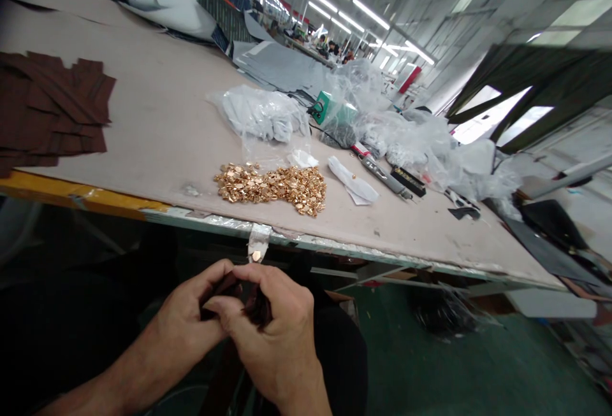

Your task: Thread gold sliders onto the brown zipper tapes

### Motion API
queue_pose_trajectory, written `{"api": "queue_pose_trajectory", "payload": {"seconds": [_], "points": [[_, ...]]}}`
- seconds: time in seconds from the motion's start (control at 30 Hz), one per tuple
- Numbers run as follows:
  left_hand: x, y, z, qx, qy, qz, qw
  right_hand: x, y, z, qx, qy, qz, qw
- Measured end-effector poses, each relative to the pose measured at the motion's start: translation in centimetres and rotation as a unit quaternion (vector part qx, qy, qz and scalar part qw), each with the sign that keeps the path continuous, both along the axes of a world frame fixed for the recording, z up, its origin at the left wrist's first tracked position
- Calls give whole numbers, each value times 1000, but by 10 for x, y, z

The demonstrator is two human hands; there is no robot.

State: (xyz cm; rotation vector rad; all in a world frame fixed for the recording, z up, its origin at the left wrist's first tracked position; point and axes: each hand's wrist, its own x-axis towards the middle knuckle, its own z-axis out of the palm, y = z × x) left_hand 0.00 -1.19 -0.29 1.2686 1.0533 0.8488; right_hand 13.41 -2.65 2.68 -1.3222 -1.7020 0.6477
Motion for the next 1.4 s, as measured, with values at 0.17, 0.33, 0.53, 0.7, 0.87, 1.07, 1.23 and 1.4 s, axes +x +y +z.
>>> {"api": "queue_pose_trajectory", "payload": {"seconds": [0.17, 0.33, 0.53, 0.7, 0.87, 1.07, 1.23, 1.4], "points": [[-3, -6, 8, -16, -64, -28, 997, 7, -2, -2, -95, 82, -48, 991], [1, -11, 3, -40, -113, -23, 993, 9, -3, -3, -171, 200, -55, 963], [-1, -6, 3, -41, -17, 58, 997, 13, -3, -5, -189, 198, -72, 959], [-5, 0, 5, 46, 28, 29, 998, 13, -4, -6, -108, 91, -40, 989], [-6, 3, 4, -47, -57, 10, 997, 19, -5, -6, 38, -2, 23, 999], [-1, 6, 5, -229, -187, 60, 953, 18, -6, -6, 41, 43, 6, 998], [-1, 4, 8, -248, -197, 73, 946, 10, -2, -8, -183, 220, -61, 956], [-4, 7, 9, -284, -217, 53, 933, 10, 2, -10, -261, 353, -22, 898]]}}
